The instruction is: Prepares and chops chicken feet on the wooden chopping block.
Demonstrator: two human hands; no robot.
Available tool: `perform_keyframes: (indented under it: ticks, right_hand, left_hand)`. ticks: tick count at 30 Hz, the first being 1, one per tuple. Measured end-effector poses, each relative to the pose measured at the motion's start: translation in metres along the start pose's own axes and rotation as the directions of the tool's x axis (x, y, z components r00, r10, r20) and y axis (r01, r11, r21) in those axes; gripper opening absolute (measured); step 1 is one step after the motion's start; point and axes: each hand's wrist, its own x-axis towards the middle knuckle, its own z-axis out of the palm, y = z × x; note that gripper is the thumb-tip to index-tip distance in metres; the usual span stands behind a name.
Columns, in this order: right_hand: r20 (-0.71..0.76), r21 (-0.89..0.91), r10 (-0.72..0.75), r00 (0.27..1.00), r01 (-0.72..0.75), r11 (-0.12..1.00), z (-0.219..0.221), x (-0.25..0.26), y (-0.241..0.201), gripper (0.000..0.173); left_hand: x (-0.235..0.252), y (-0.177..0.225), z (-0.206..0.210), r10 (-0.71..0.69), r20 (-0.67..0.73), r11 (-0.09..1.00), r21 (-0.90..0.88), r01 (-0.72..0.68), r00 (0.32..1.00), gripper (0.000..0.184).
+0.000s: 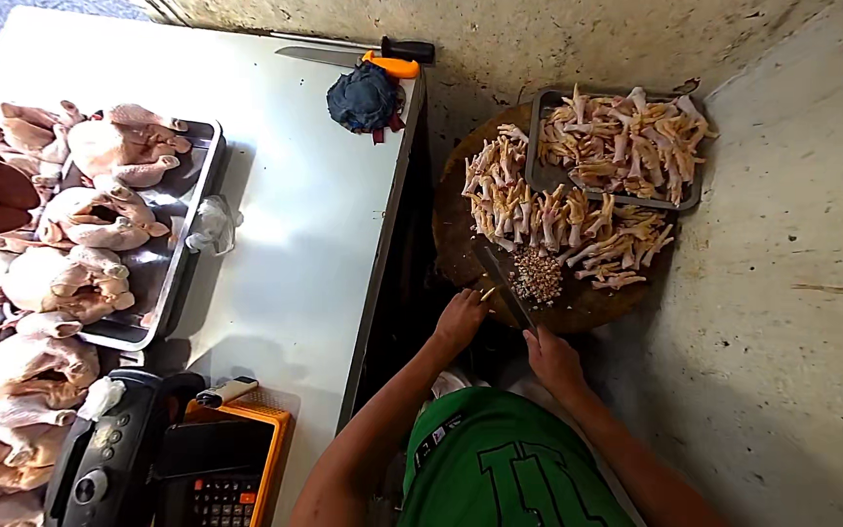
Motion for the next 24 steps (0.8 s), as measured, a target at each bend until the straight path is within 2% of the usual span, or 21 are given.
perform_keyframes:
  ticks: [2,4,6,9,10,12,14,15,17,19,20,21,22,24]
  right_hand:
    - [0.114,-0.072,0.058,0.992,-0.05,0.996,0.0,0.014,-0.001,0.045]
    - [0.124,-0.038,0.081,0.989,-0.077,0.996,-0.006,0.015,0.0,0.044]
    - [0.062,0.031,0.076,0.995,-0.078,0.996,-0.01,0.0,-0.001,0.043]
    - [-0.122,0.178,0.01,0.992,0.012,0.984,0.005,-0.022,0.0,0.042]
    - [-0.133,0.197,0.007,0.991,0.019,0.98,0.015,-0.023,0.002,0.041]
    - [-0.002,0.149,0.07,0.998,-0.069,0.986,0.03,-0.016,0.006,0.042]
    - [0.078,0.131,0.134,0.988,-0.143,0.981,0.038,-0.006,0.011,0.041]
    - [0.087,0.146,0.141,0.986,-0.152,0.978,0.036,-0.003,0.013,0.041]
    - [0.079,0.181,0.144,0.986,-0.157,0.971,0.031,-0.003,0.016,0.041]
    - [0.01,0.209,0.128,0.992,-0.127,0.97,0.026,-0.01,0.016,0.04]
    - [-0.057,0.213,0.097,0.994,-0.083,0.973,0.028,-0.015,0.019,0.04]
    - [-0.128,0.207,0.051,0.99,-0.023,0.978,0.032,-0.018,0.022,0.04]
    - [-0.169,0.184,0.008,0.986,0.024,0.983,0.036,-0.019,0.026,0.04]
    - [-0.074,0.089,0.015,0.997,-0.008,0.996,0.033,-0.015,0.027,0.041]
  left_hand:
    - [0.0,0.0,0.002,-0.004,-0.009,1.0,-0.006,0.004,1.0,0.027]
    - [-0.001,0.005,0.001,-0.05,0.0,0.998,-0.03,0.05,0.999,0.028]
    - [-0.003,0.016,0.002,-0.136,0.026,0.989,-0.056,0.138,0.99,0.029]
    - [-0.002,0.029,0.014,-0.267,0.025,0.959,-0.092,0.268,0.963,0.031]
    - [-0.001,0.031,0.019,-0.298,0.002,0.949,-0.105,0.297,0.954,0.031]
    - [0.0,0.033,0.028,-0.345,-0.048,0.932,-0.137,0.336,0.937,0.03]
    - [-0.004,0.032,0.038,-0.389,-0.17,0.911,-0.215,0.351,0.905,0.028]
    - [-0.007,0.03,0.041,-0.42,-0.266,0.891,-0.303,0.338,0.868,0.026]
    - [-0.015,0.031,0.042,-0.551,-0.362,0.756,-0.598,0.265,0.752,0.02]
    - [-0.015,0.032,0.036,-0.71,-0.207,0.472,-0.849,0.237,0.673,0.018]
    - [-0.013,0.029,0.035,-0.748,-0.119,0.345,-0.91,0.229,0.653,0.017]
    - [-0.01,0.026,0.038,-0.765,-0.052,0.261,-0.936,0.234,0.642,0.017]
    - [-0.007,0.023,0.041,-0.776,-0.011,0.227,-0.938,0.263,0.631,0.018]
    - [-0.002,0.021,0.045,-0.794,0.008,0.25,-0.907,0.339,0.607,0.021]
